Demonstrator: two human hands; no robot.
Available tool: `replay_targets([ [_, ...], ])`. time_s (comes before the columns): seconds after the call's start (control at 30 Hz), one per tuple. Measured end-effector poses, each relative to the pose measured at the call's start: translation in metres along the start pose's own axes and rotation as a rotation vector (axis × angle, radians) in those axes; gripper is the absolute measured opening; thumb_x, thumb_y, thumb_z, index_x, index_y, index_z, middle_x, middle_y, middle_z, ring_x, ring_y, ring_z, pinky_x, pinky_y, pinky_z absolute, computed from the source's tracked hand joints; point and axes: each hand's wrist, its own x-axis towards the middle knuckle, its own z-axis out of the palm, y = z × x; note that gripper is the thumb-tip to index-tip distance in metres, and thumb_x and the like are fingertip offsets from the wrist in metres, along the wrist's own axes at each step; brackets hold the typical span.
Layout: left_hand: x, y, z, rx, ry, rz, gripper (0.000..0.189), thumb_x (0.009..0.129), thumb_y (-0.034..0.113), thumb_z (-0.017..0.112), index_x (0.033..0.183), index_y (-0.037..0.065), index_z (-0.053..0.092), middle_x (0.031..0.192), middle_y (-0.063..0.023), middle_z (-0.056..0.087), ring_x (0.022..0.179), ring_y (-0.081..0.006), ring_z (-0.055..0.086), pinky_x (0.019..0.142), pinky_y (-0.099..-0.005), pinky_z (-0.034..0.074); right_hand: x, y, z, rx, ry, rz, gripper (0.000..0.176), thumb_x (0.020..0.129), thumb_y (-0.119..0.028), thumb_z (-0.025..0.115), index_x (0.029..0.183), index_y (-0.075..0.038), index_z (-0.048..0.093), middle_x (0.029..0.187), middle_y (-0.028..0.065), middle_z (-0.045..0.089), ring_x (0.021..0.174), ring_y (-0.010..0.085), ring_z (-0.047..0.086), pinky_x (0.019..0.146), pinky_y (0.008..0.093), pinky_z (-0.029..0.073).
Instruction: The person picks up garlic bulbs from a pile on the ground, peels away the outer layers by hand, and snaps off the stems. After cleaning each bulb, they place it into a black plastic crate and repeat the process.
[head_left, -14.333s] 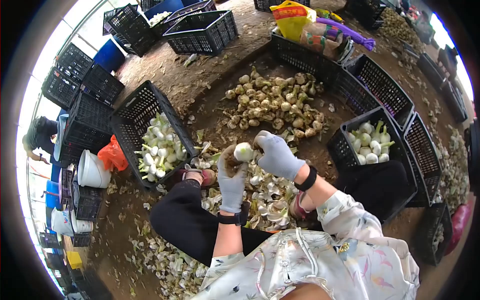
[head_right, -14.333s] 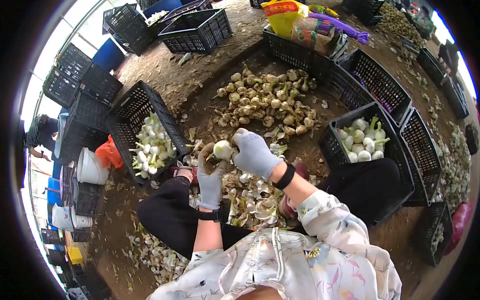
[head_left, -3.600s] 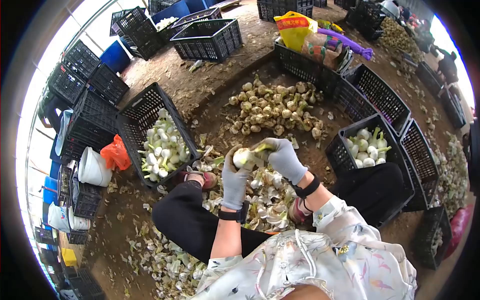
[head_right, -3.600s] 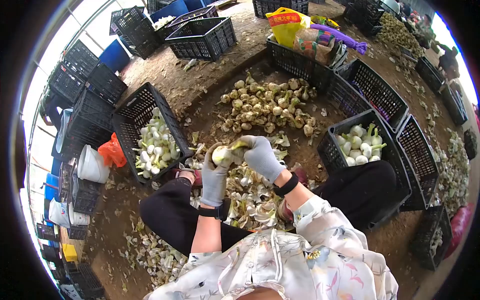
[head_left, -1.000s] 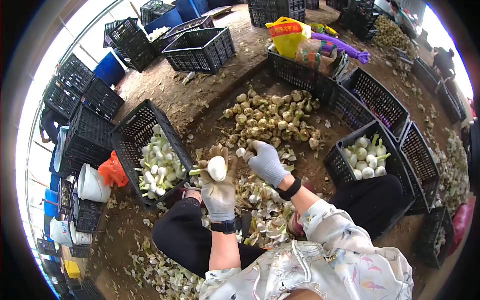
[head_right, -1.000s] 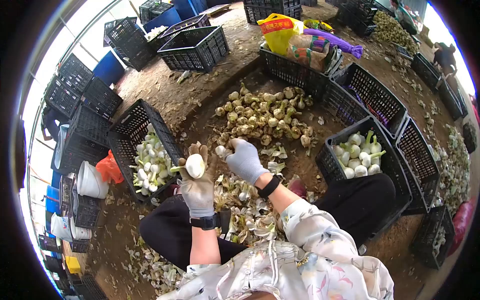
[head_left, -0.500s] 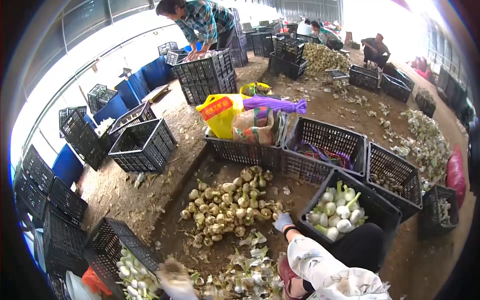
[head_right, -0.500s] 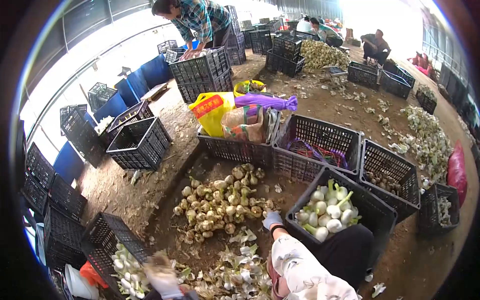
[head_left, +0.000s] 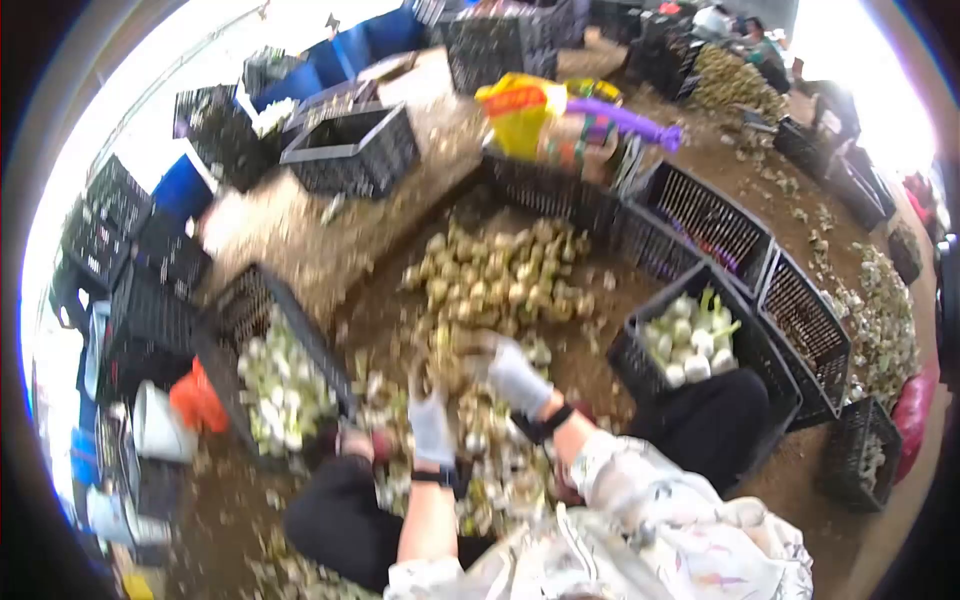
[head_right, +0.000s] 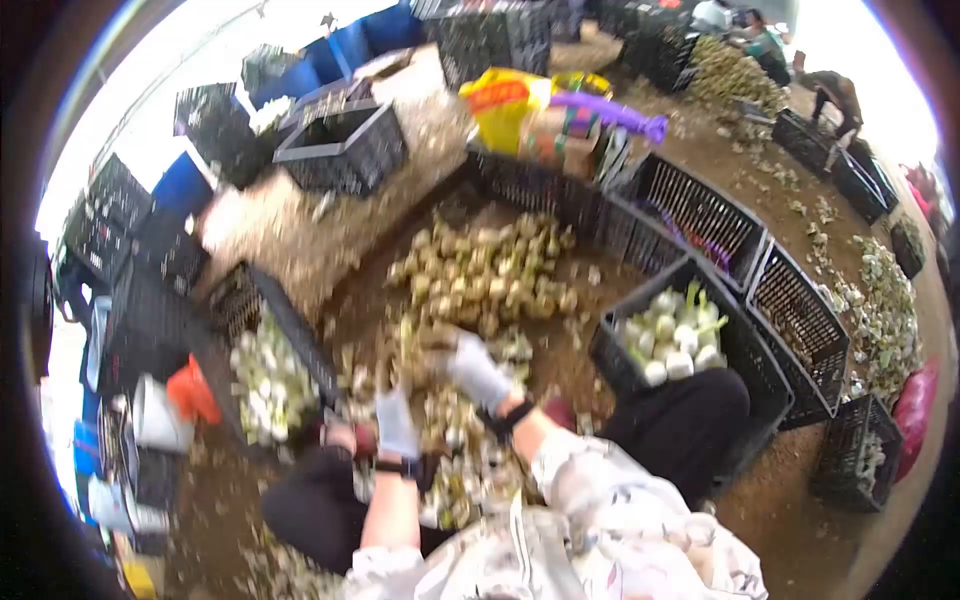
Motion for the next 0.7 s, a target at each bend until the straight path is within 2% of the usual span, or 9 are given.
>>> replay_targets([
  [0.03,0.005,0.023,-0.004,-0.743,0.156,-0.446,0.052,0.093,-0.004,0.058,0.141,0.007,0.043,0.129,-0.0067,0.056,0.106,-0.0147,0.06,0.09,-0.0297,0.053,-0.005,-0.016,0.017,0.043,0.123,0.03,0.035,0.088,-0.01,0.069,0.121,-0.003,0.06,0.1,0.0039,0.068,0.09,0.0117,0.062,0.073,0.0287,0.054],
  [0.1,-0.003,0.05,-0.015,-0.531,0.162,-0.309,0.067,0.089,-0.004,0.064,0.147,0.008,0.035,0.135,-0.0065,0.051,0.115,-0.0177,0.055,0.095,-0.0317,0.05,-0.016,-0.028,0.035,0.032,0.108,0.096,0.036,0.089,-0.02,0.071,0.118,-0.001,0.061,0.098,0.0007,0.067,0.086,0.0081,0.061,0.074,0.0253,0.051],
  [0.17,-0.009,0.055,-0.023,-0.568,0.104,-0.209,0.071,0.085,-0.009,0.065,0.148,0.009,0.036,0.134,-0.0044,0.052,0.112,-0.0147,0.055,0.094,-0.029,0.05,-0.026,-0.031,0.055,-0.174,-0.014,0.058,0.036,0.089,-0.023,0.072,0.114,0.0,0.063,0.098,0.0012,0.066,0.086,0.007,0.06,0.076,0.0232,0.049],
  [0.2,-0.016,0.046,-0.027,-0.44,0.076,-0.157,0.073,0.083,-0.014,0.062,0.147,0.009,0.036,0.13,-0.0032,0.053,0.11,-0.0134,0.056,0.093,-0.0272,0.05,-0.028,-0.022,0.061,-0.049,-0.043,0.047,0.033,0.088,-0.024,0.073,0.11,0.0,0.065,0.099,0.0019,0.067,0.088,0.0065,0.059,0.077,0.023,0.047],
  [0.3,-0.024,0.05,-0.03,-0.426,0.079,-0.085,0.067,0.081,-0.017,0.059,0.141,0.007,0.043,0.124,-0.0051,0.057,0.11,-0.0157,0.058,0.092,-0.0284,0.051,-0.039,-0.028,0.078,-0.095,0.036,-0.008,0.026,0.087,-0.016,0.074,0.105,0.001,0.066,0.094,0.0027,0.069,0.082,0.0077,0.061,0.074,0.024,0.05],
  [0.43,-0.031,0.063,-0.037,-0.416,0.107,-0.086,0.061,0.079,-0.017,0.062,0.134,0.005,0.047,0.122,-0.0057,0.058,0.109,-0.0168,0.059,0.092,-0.0294,0.051,-0.047,-0.025,0.078,-0.017,-0.001,-0.008,0.02,0.088,-0.009,0.071,0.105,0.001,0.066,0.092,0.0028,0.069,0.078,0.0083,0.062,0.072,0.0241,0.051],
  [0.5,-0.032,0.07,-0.038,-0.48,0.143,-0.141,0.061,0.076,-0.017,0.067,0.13,0.004,0.049,0.12,-0.0054,0.059,0.109,-0.017,0.059,0.093,-0.0308,0.051,-0.05,-0.024,0.071,0.038,-0.062,0.057,0.025,0.088,-0.005,0.069,0.112,0.003,0.064,0.105,0.007,0.069,0.088,0.0116,0.065,0.08,0.0263,0.052],
  [0.53,-0.033,0.069,-0.038,-0.482,0.143,-0.14,0.061,0.076,-0.017,0.067,0.13,0.004,0.049,0.12,-0.0054,0.059,0.109,-0.017,0.059,0.093,-0.0308,0.051,-0.051,-0.025,0.072,0.091,-0.076,0.057,0.025,0.089,-0.007,0.068,0.112,0.003,0.064,0.104,0.0063,0.068,0.088,0.011,0.065,0.08,0.026,0.052],
  [0.7,-0.036,0.054,-0.032,-0.227,0.118,-0.039,0.064,0.072,-0.018,0.071,0.128,0.005,0.05,0.119,-0.006,0.059,0.108,-0.0176,0.06,0.095,-0.032,0.051,-0.051,-0.026,0.076,-0.074,0.002,0.049,0.025,0.091,-0.009,0.068,0.113,0.003,0.064,0.103,0.0046,0.068,0.089,0.0097,0.064,0.079,0.0257,0.053],
])
